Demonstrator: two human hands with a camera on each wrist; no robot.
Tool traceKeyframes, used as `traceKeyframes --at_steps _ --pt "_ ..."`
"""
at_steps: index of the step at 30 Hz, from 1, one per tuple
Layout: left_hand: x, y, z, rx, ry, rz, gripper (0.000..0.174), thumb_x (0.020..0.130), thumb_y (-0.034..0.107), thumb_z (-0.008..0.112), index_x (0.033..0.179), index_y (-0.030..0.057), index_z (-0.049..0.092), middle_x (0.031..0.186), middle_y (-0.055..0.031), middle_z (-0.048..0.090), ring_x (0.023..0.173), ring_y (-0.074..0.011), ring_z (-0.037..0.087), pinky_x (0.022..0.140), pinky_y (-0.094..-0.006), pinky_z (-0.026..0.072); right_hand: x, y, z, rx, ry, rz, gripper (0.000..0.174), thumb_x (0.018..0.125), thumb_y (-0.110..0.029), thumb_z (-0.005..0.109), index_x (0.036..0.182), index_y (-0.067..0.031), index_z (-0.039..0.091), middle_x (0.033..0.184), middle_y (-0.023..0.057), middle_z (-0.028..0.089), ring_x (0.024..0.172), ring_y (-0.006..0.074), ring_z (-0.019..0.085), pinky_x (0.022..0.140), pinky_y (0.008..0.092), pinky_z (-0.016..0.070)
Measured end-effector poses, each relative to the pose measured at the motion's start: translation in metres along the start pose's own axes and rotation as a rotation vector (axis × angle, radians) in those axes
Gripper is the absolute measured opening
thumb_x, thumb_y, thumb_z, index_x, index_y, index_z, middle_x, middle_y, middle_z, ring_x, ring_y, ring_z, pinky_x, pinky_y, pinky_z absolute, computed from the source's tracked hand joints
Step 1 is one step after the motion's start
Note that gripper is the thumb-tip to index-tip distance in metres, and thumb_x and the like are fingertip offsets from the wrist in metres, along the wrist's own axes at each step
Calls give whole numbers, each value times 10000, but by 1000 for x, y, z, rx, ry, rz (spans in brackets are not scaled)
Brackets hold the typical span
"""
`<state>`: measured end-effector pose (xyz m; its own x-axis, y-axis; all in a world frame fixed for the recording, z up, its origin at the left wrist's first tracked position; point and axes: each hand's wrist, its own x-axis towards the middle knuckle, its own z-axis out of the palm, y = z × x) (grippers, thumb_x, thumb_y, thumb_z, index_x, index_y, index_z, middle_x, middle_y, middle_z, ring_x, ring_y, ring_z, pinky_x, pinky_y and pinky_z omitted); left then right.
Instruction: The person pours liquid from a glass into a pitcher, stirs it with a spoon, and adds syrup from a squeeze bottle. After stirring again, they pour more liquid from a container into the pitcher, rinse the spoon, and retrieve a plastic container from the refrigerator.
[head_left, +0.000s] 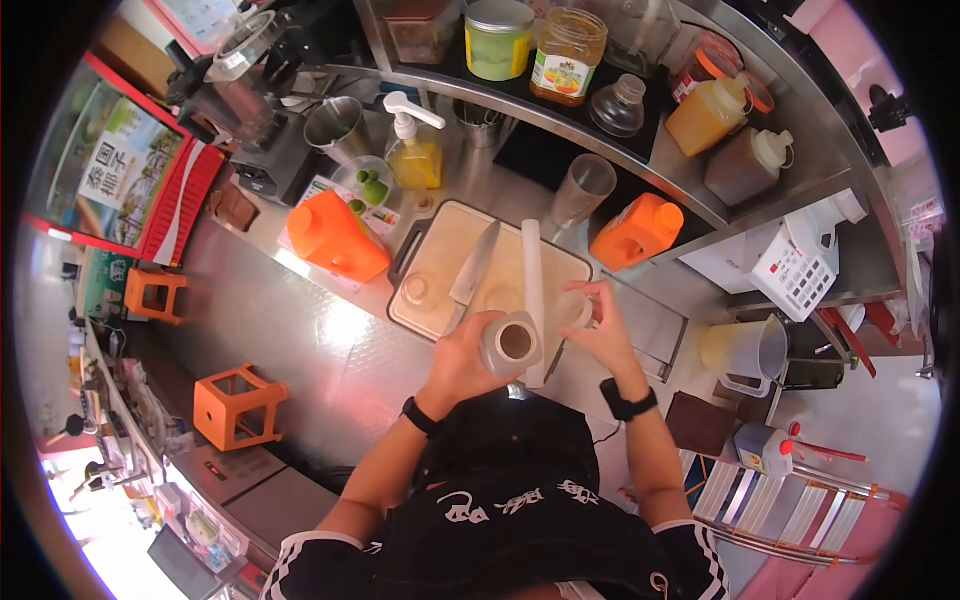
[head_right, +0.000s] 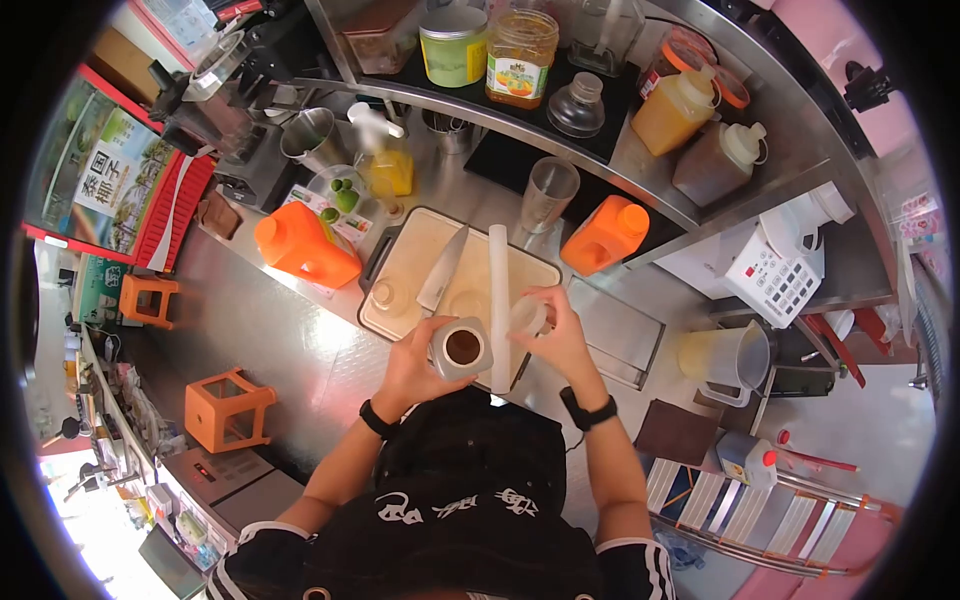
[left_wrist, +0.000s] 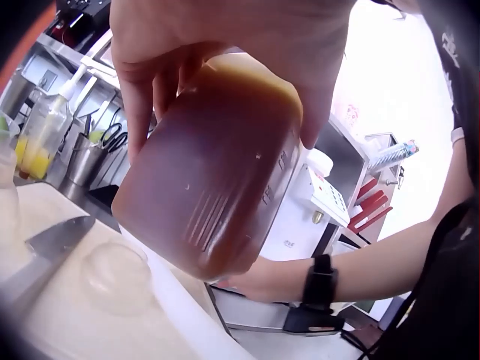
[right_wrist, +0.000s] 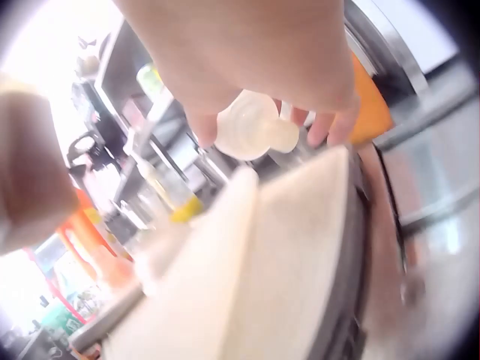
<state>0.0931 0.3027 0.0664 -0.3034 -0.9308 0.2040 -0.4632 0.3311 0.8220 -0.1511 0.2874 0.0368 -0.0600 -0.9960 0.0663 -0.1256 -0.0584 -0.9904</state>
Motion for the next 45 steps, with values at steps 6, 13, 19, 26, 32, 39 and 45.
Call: traceKeyframes --at_steps 6,13,19,26,32,39,45 --pt "16 16 3 -5 -167 95 701 572 325 864 1144 77 543 989 -152 656 894 -338 658 752 -407 538 -7 -132 2 -723 -517 -271 549 610 -136 834 1057 -56 524 1207 73 548 1066 256 580 901 365 490" --pt "20 33 19 -66 -260 136 688 586 334 850 1124 47 532 967 -158 656 885 -341 655 742 -406 536 -22 -147 5 -818 -675 -345 434 595 -28 744 987 -37 558 1099 63 528 1020 291 523 876 379 484" --pt "19 44 29 -116 -477 240 694 595 339 836 1154 61 533 997 -156 664 904 -335 662 746 -400 540 -38 -157 -17 -677 -837 -278 538 645 -12 736 1142 -50 533 1183 77 516 1122 304 491 947 378 444" --pt "1 87 31 -54 -318 142 712 565 339 858 1155 77 559 980 -147 681 883 -332 674 741 -388 547 -81 -162 -27 -575 -363 -157 693 615 -34 798 1246 -66 511 1163 91 564 1121 312 490 967 398 427" --pt "-11 124 30 -97 -298 194 704 567 317 869 1151 77 558 940 -150 686 870 -334 680 745 -389 547 -89 -165 -65 -415 -606 -278 835 608 -150 835 1342 -59 447 1133 111 581 1060 313 524 925 391 450" --pt "-32 152 60 -81 -153 176 697 587 292 863 1166 77 540 988 -163 681 898 -350 677 754 -392 547 -146 -188 -75 -469 -72 -210 866 679 -203 812 1412 -53 375 1152 143 566 1041 310 542 869 370 461" --pt "-54 182 70 -37 -126 141 708 575 185 860 1181 35 526 1020 -130 676 958 -253 688 846 -333 531 -160 -183 -91 -520 11 -229 961 654 -314 834 1430 -43 335 1142 135 588 1046 304 548 993 486 362"
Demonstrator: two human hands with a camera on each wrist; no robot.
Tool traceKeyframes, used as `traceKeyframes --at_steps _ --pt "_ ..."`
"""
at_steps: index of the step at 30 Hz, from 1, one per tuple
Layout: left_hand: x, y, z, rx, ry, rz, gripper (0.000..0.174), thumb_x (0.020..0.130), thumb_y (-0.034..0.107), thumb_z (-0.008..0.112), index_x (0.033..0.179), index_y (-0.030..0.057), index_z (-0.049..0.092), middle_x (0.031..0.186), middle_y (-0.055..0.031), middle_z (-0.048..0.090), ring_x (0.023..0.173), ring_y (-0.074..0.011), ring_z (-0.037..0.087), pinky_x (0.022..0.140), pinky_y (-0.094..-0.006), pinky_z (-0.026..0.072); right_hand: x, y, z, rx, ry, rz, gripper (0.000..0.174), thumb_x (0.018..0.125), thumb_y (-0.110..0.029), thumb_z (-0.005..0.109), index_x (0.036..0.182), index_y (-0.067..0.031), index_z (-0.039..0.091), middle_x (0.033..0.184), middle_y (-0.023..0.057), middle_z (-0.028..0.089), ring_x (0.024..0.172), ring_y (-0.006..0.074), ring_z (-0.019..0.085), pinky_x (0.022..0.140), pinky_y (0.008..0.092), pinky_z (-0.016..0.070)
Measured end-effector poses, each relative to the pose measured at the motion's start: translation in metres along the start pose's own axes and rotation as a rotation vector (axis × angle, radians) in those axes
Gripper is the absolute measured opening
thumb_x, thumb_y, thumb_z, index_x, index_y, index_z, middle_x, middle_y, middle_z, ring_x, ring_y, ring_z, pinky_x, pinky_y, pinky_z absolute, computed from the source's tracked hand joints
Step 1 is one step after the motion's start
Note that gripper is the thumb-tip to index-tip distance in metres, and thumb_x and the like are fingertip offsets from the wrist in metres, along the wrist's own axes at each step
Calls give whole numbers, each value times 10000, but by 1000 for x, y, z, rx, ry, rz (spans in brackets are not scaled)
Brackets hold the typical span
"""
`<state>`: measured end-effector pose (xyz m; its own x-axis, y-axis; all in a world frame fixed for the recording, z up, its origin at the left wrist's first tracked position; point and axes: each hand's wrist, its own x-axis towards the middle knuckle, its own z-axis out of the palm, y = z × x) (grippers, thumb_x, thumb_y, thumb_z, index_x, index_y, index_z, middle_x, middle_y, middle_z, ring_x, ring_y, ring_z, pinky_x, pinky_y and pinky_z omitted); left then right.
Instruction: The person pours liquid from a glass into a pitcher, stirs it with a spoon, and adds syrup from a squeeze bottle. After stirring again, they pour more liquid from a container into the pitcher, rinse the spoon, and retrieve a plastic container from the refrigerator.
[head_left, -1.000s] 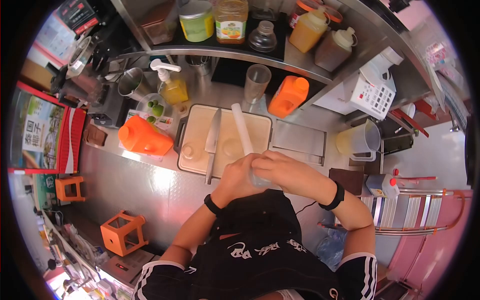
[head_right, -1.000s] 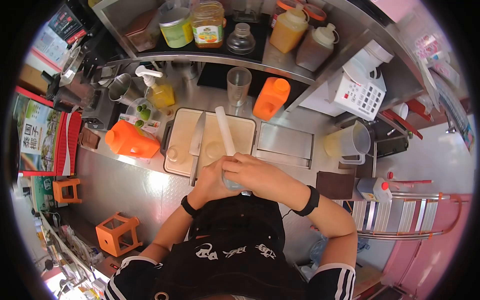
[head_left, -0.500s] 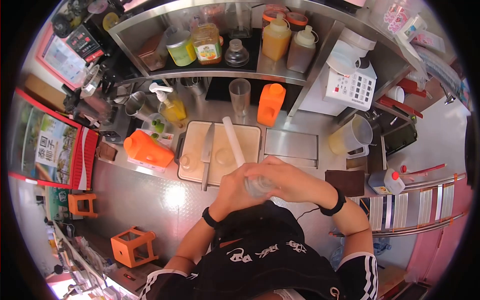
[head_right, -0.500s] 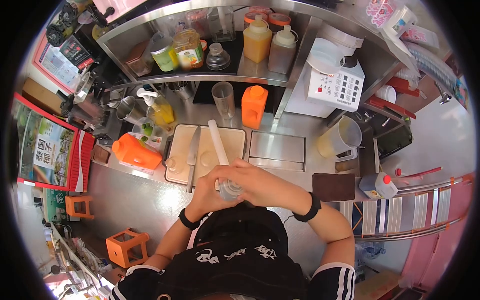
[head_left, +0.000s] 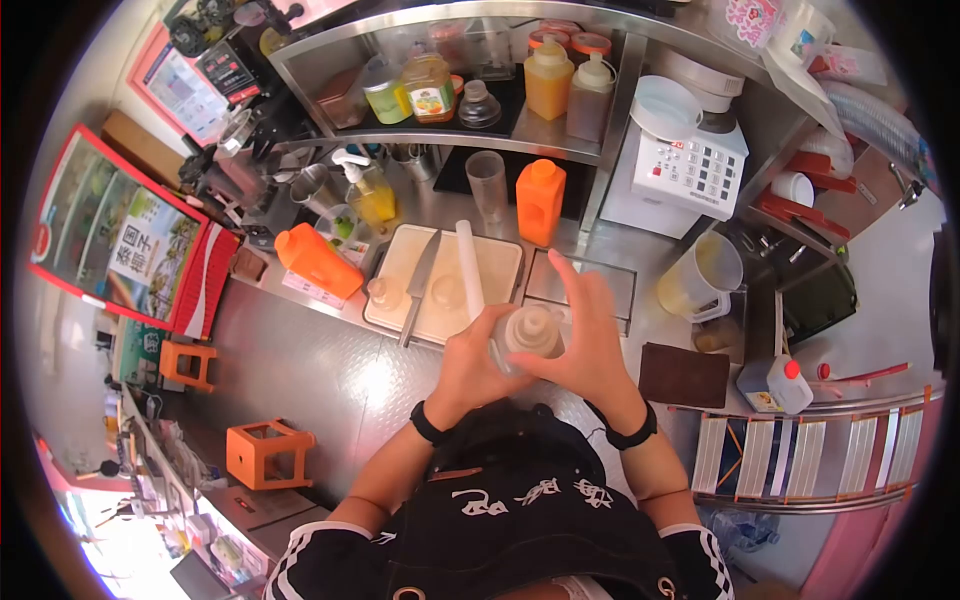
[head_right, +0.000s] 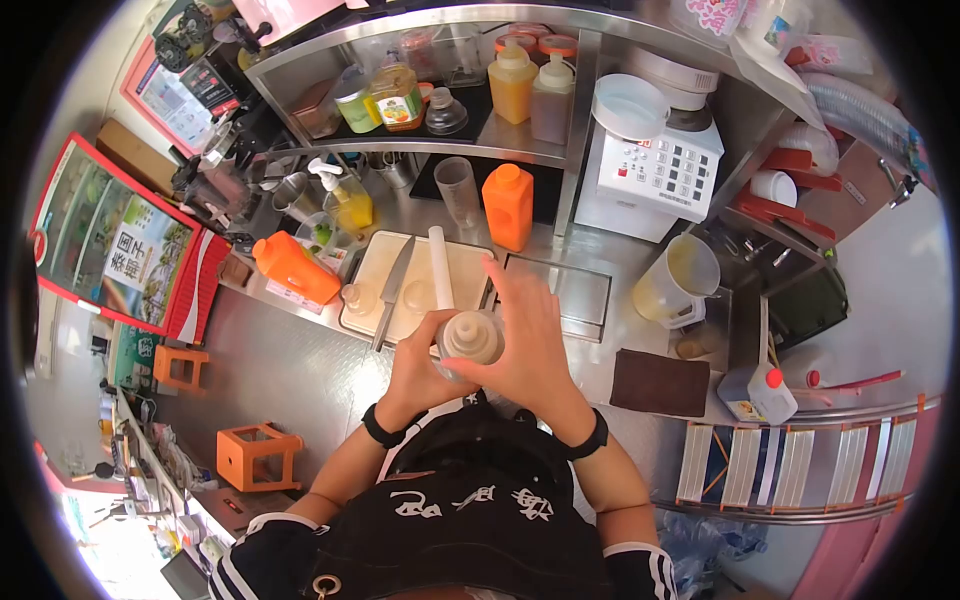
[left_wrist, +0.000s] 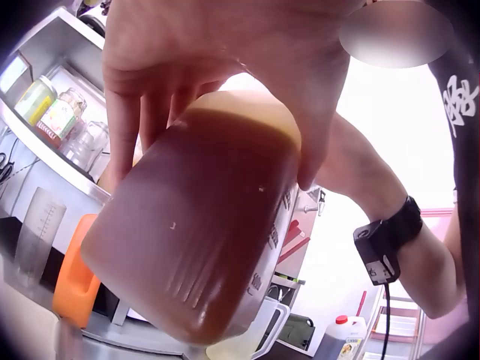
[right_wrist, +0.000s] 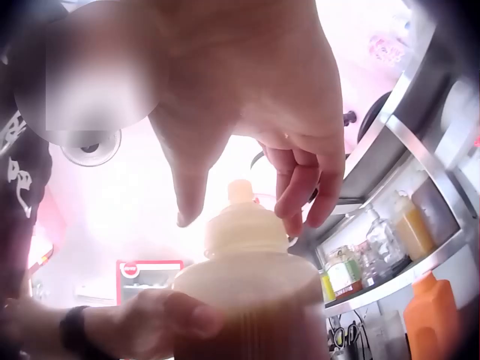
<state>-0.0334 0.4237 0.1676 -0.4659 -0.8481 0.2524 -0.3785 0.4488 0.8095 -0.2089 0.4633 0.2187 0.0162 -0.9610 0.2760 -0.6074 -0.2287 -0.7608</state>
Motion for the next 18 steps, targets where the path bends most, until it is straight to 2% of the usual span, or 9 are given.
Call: traceKeyframes --at_steps 2,5,9,11,12,13,15,16,18 --pt "-7 12 5 -3 25 1 703 582 231 849 1191 72 536 1001 -170 682 942 -339 677 789 -377 543 -1 15 14 158 169 -192 1001 634 -344 843 1449 -70 331 1040 95 595 1093 278 537 1035 421 340" --pt "-17 13 11 -107 87 -80 710 578 231 863 1187 66 538 1000 -163 685 947 -314 684 796 -365 542 -12 16 21 328 57 -182 1006 656 -343 836 1454 -52 296 1073 100 613 1134 290 532 1061 444 308" --pt "-23 16 4 -89 161 -100 718 576 237 878 1184 61 540 1005 -154 685 950 -286 687 803 -355 541 -43 18 11 326 60 -166 915 721 -280 798 1449 -56 289 1181 131 616 1185 314 523 1086 443 276" --pt "-26 16 -4 -58 148 -134 726 581 259 891 1185 61 539 1011 -150 683 946 -271 688 810 -353 539 -58 38 8 594 112 75 780 818 -258 731 1427 -47 291 1287 173 567 1258 301 480 1132 428 195" --pt "-27 16 -6 -62 149 -134 726 581 259 891 1185 61 539 1011 -150 683 946 -271 688 810 -353 539 -58 30 9 1012 130 250 646 884 -241 658 1395 -46 315 1435 179 437 1328 265 407 1152 410 144" --pt "-28 15 -7 -30 127 -102 727 584 260 891 1187 60 537 1018 -149 680 948 -264 687 816 -351 538 -49 27 15 1004 135 251 646 884 -241 658 1395 -46 315 1435 179 437 1328 265 407 1152 410 144" --pt "-26 15 -5 -12 101 -62 729 586 261 892 1189 58 535 1025 -148 677 950 -256 686 822 -350 537 -24 25 26 965 68 -72 646 901 -208 618 1416 -34 270 1453 165 411 1350 245 366 1147 398 169" --pt "-25 15 -3 -73 80 -74 730 591 262 891 1190 51 531 1031 -148 676 956 -251 684 832 -350 536 -22 26 31 946 -86 1 697 899 -193 604 1448 -20 211 1420 156 460 1374 253 333 1153 408 156" --pt "-20 9 -6 -137 56 -73 732 596 263 890 1192 43 526 1037 -147 675 962 -246 683 843 -351 535 -19 20 33 850 -100 -25 718 895 -191 608 1457 -16 195 1404 152 479 1368 261 346 1155 413 149"
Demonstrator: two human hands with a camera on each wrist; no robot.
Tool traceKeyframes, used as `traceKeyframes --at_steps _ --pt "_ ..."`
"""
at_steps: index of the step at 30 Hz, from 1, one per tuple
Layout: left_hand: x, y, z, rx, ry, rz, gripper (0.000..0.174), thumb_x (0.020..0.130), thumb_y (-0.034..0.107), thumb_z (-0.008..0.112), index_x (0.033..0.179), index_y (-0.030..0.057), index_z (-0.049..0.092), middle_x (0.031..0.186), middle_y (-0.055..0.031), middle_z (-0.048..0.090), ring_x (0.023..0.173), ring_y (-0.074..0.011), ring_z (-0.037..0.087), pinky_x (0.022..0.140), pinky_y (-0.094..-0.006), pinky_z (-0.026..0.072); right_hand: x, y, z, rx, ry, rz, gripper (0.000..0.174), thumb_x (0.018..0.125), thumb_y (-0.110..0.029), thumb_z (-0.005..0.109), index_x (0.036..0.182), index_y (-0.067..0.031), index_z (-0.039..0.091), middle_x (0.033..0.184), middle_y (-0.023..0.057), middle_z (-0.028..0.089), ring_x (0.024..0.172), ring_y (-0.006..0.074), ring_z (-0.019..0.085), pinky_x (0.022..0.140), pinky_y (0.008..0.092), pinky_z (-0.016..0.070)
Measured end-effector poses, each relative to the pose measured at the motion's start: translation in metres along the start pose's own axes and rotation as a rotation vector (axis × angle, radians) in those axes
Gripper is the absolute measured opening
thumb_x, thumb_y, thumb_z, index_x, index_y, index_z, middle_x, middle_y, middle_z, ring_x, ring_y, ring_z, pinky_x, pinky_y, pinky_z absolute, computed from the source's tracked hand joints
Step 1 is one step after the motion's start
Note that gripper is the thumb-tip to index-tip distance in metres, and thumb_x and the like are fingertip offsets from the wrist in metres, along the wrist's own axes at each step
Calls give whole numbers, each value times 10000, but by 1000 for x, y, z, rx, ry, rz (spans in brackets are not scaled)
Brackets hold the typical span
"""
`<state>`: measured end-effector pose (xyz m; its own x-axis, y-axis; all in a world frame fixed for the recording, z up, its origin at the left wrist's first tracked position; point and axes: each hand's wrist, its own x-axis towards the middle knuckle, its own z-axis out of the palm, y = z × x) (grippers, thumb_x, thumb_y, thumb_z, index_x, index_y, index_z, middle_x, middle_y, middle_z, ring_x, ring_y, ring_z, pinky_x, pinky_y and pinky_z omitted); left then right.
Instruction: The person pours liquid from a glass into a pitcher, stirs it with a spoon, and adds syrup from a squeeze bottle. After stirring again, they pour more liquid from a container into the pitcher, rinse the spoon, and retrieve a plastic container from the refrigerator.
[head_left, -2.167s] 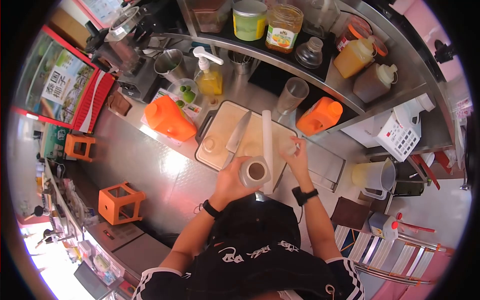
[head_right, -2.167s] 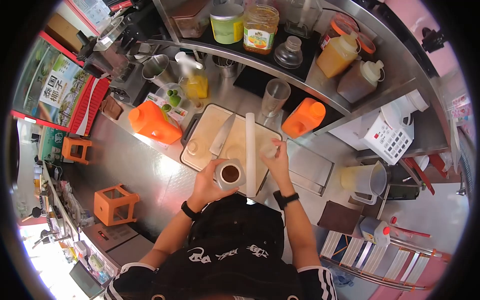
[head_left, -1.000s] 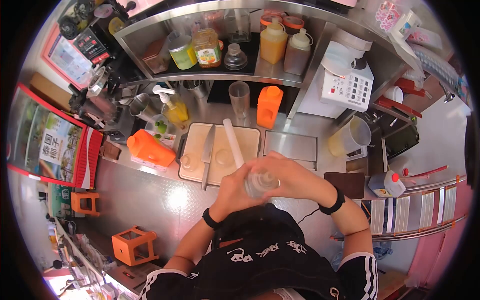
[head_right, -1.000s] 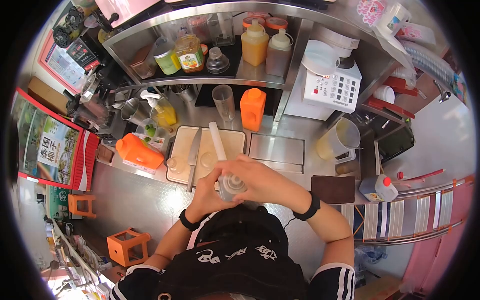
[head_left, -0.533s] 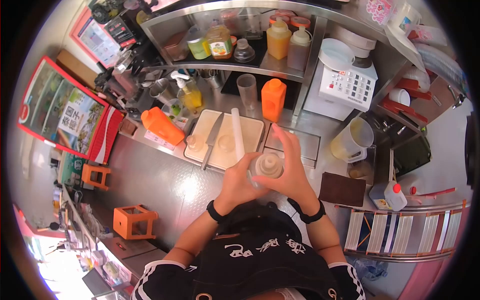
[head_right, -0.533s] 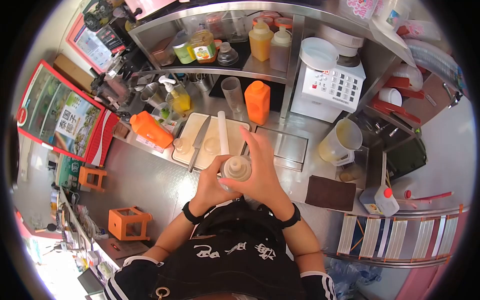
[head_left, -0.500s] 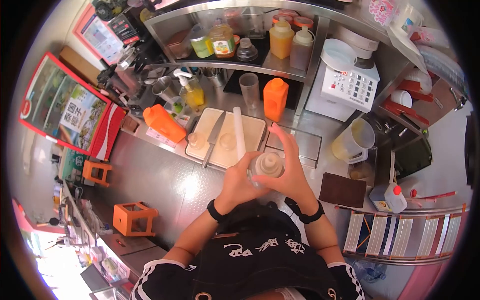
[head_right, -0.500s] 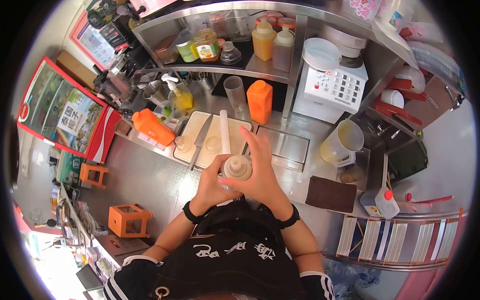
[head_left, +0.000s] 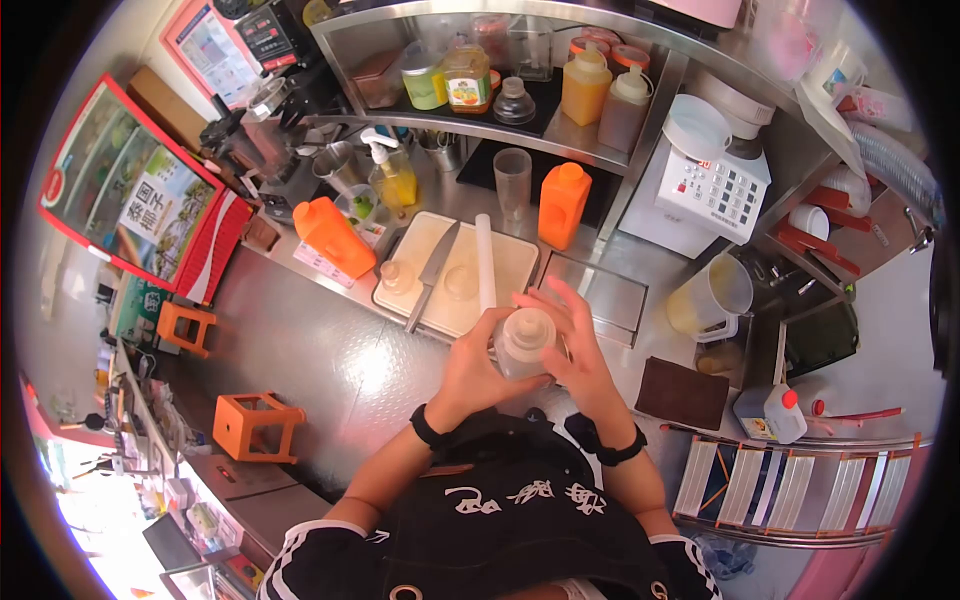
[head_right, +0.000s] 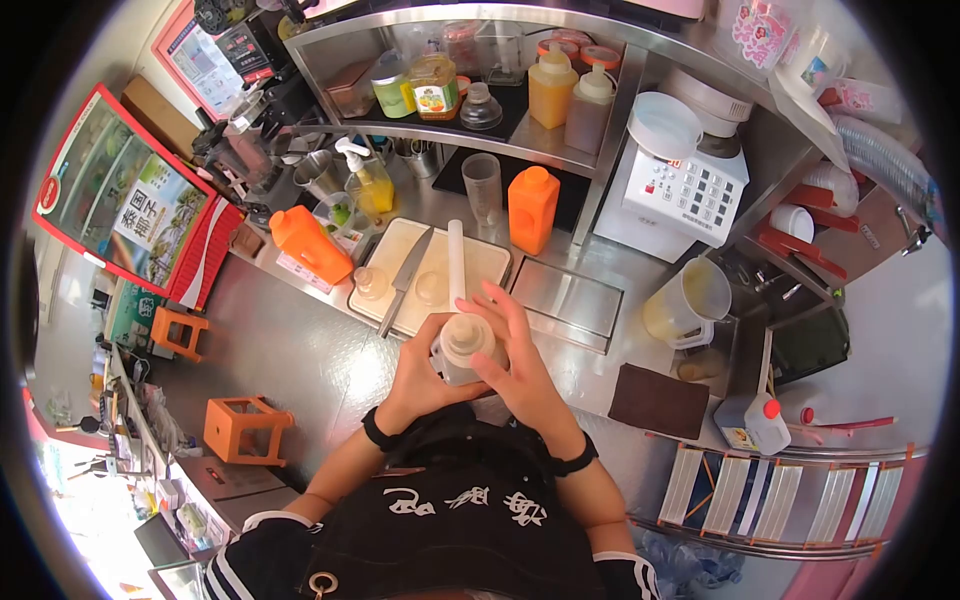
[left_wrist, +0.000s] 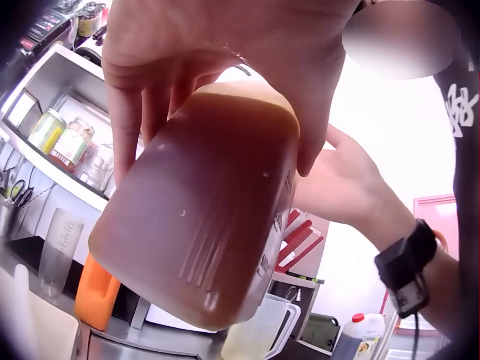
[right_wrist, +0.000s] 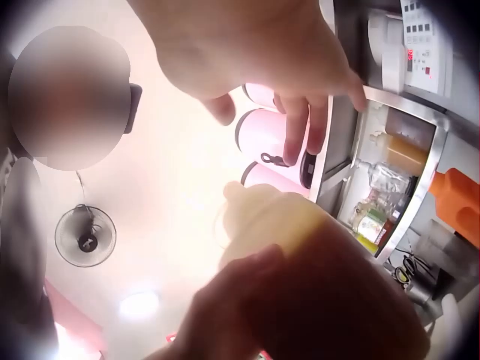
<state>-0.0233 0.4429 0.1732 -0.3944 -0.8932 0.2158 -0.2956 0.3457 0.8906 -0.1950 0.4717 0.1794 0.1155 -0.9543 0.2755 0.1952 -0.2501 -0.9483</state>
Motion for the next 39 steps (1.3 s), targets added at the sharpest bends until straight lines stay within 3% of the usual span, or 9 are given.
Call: traceKeyframes --at_steps 10,13,19,24,29,32,35,37,39 --pt "39 -61 -90 -32 -155 94 735 590 266 886 1194 41 535 1017 -121 687 993 -272 677 850 -358 533 77 13 22 -389 35 -113 872 721 -112 785 1437 -43 292 1165 86 644 1223 213 516 1123 405 251" --pt "50 -80 -105 -128 -186 129 735 594 271 884 1199 46 533 1014 -131 686 994 -272 677 849 -362 535 121 40 40 51 -355 225 969 614 -152 863 1420 -63 333 1170 82 637 1212 190 520 1107 388 280" --pt "69 -129 -125 -28 19 -35 721 599 263 876 1194 46 532 1044 -149 674 968 -292 680 820 -365 539 134 89 134 -450 443 174 888 605 -109 840 1366 -84 384 1183 124 544 1187 277 472 1056 398 325" --pt "93 -145 -169 -4 -143 122 727 588 274 874 1191 53 533 1018 -150 676 950 -314 678 796 -366 543 150 77 105 -490 -41 132 891 680 -191 789 1445 -82 345 1301 111 508 1259 281 462 1109 416 278" --pt "100 -153 -170 -68 -216 28 763 573 253 889 1204 48 512 1061 -121 659 1002 -232 659 870 -337 510 160 86 122 -133 133 158 912 668 -114 812 1433 -28 322 1271 121 549 1256 270 480 1089 394 321" --pt "105 -149 -166 -42 -116 -56 720 585 303 881 1177 72 542 1015 -130 678 949 -288 681 784 -359 540 155 100 159 -705 585 121 899 633 -199 871 1353 -32 358 1135 126 527 1126 284 518 1072 394 329" --pt "117 -146 -173 -49 -136 -36 717 582 301 883 1171 72 544 1006 -123 679 948 -281 683 780 -360 541 153 95 165 -894 454 -25 949 618 -254 885 1362 -28 339 1088 129 510 1126 285 499 1101 383 287" --pt "124 -150 -179 -62 -202 53 714 580 297 884 1168 73 546 1014 -124 677 950 -278 683 781 -358 541 154 89 150 -787 421 -31 938 673 -263 856 1395 -19 308 1229 152 497 1220 272 457 1127 377 249" --pt "128 -150 -182 -77 -271 140 711 579 292 885 1165 73 547 1021 -125 675 951 -275 683 781 -357 541 159 83 123 19 205 122 910 734 -229 815 1438 -12 280 1371 163 452 1289 249 425 1139 368 233"
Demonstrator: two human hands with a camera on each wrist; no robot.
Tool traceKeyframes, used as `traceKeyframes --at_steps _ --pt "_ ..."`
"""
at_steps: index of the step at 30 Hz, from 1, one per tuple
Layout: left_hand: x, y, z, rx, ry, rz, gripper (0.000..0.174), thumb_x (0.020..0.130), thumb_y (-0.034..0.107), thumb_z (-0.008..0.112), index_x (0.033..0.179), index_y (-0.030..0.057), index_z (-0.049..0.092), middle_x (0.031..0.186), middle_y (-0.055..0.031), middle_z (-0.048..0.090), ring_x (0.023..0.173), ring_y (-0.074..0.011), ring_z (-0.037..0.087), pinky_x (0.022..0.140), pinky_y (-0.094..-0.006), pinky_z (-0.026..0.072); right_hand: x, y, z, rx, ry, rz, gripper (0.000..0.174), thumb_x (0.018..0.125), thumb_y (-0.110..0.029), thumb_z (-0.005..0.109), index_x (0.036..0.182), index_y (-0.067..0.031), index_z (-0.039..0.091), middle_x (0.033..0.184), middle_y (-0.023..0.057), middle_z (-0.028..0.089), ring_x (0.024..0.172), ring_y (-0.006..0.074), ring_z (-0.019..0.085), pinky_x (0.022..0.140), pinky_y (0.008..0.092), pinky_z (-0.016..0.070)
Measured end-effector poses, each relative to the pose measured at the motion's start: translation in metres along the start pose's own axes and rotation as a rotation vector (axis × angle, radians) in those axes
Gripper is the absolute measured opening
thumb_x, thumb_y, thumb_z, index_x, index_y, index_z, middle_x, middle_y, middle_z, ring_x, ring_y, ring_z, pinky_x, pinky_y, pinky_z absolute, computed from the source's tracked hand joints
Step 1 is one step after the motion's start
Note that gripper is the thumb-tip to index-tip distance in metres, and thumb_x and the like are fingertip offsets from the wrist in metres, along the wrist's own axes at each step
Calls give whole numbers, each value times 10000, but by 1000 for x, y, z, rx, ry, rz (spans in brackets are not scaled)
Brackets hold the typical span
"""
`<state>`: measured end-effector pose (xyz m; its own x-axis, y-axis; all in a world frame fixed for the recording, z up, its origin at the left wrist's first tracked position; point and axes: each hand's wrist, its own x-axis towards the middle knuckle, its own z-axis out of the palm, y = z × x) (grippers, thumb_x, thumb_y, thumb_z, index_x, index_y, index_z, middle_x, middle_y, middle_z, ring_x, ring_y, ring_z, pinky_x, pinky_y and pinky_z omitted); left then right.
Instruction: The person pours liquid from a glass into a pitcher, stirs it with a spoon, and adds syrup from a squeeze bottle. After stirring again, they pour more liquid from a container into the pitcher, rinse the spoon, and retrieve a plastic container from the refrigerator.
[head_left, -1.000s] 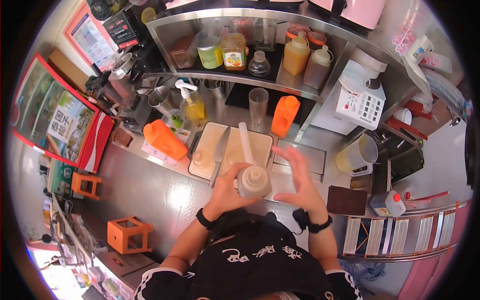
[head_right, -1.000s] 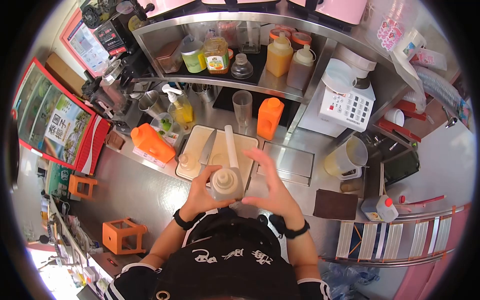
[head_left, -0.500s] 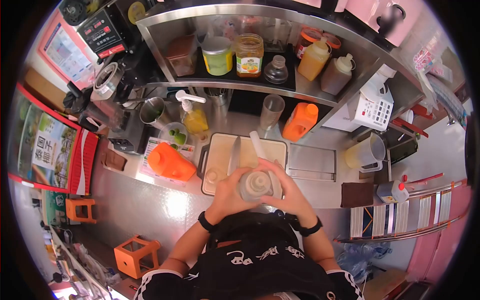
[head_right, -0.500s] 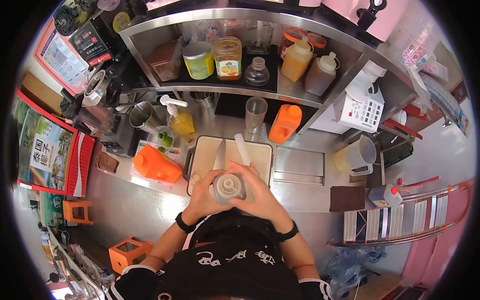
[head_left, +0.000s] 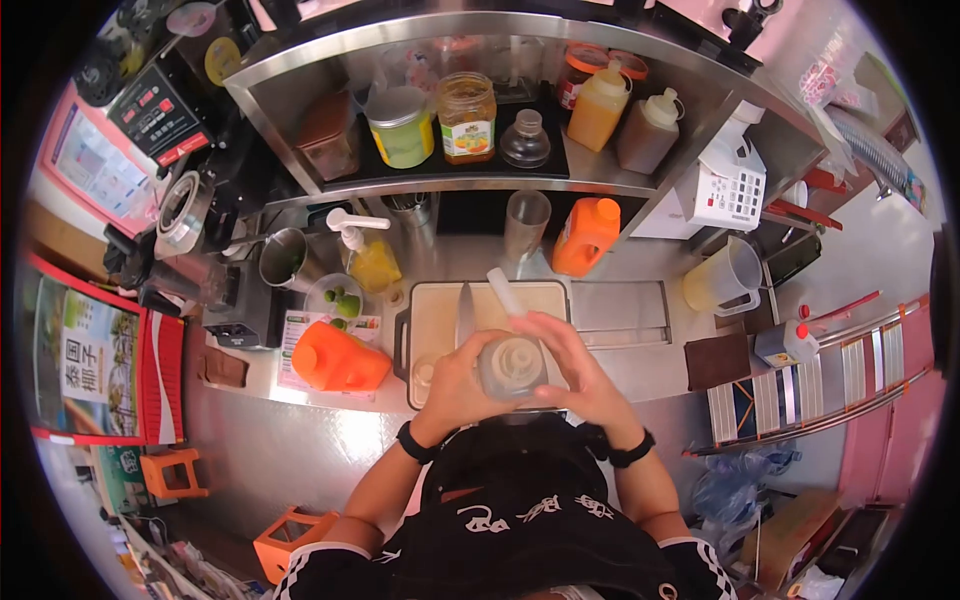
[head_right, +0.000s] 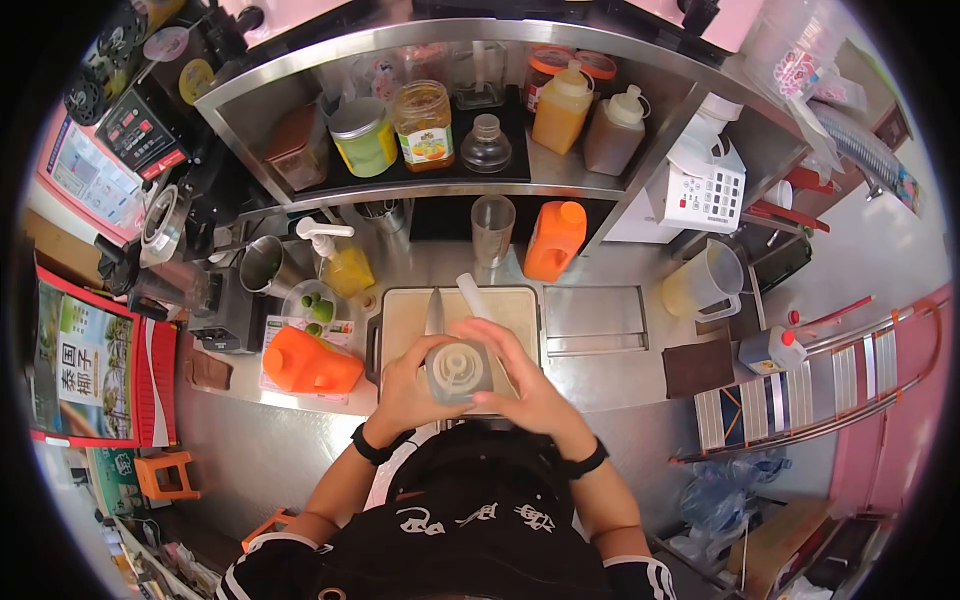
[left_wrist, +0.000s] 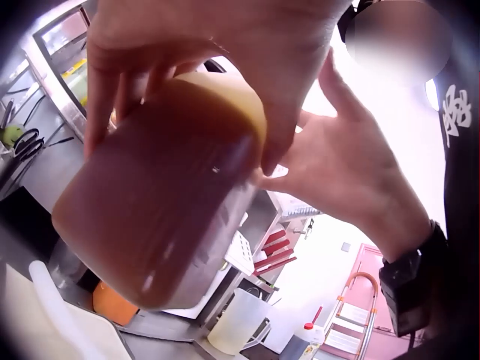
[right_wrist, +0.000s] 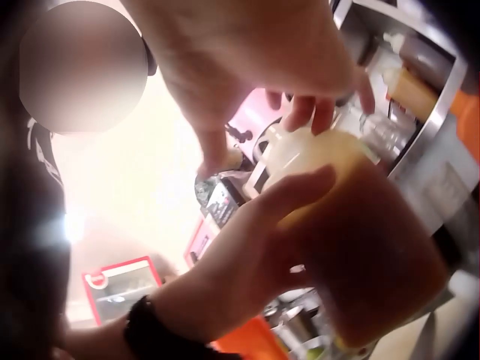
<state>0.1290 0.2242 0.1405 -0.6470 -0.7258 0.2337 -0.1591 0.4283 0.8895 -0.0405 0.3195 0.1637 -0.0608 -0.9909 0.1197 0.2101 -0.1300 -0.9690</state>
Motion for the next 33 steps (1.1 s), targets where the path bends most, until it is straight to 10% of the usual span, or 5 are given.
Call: traceKeyframes --at_steps 10,15,23,26,33 --pt "-5 11 49 38 42 -88 738 566 304 895 1175 84 541 1039 -126 671 962 -286 681 792 -361 541 -13 -6 -20 -575 186 -16 950 660 -182 837 1446 -35 323 1126 65 533 1188 225 461 1099 373 271" --pt "5 33 63 68 15 -117 743 566 305 892 1181 83 538 1023 -133 675 959 -293 681 797 -371 540 -4 -17 -67 -472 -156 -194 925 626 -139 838 1411 -60 355 1136 128 518 1176 296 467 1080 429 286" --pt "23 49 120 184 170 -141 702 600 278 869 1187 80 539 1021 -159 670 955 -310 676 805 -385 538 -30 0 -73 -520 423 -115 801 673 -182 822 1324 -32 381 1206 100 529 1191 323 469 1146 499 149" --pt "37 58 135 89 192 -137 695 600 262 863 1188 82 540 1017 -162 671 944 -330 672 791 -391 539 -30 -22 -124 -567 81 -177 819 698 -167 803 1356 -17 339 1205 107 543 1187 323 470 1145 507 141" --pt "58 72 165 219 282 -171 670 610 263 861 1170 83 540 969 -153 683 903 -338 678 759 -395 541 -27 -19 -134 -339 254 -161 771 755 -166 761 1378 -10 336 1265 119 545 1217 316 438 1132 488 181"
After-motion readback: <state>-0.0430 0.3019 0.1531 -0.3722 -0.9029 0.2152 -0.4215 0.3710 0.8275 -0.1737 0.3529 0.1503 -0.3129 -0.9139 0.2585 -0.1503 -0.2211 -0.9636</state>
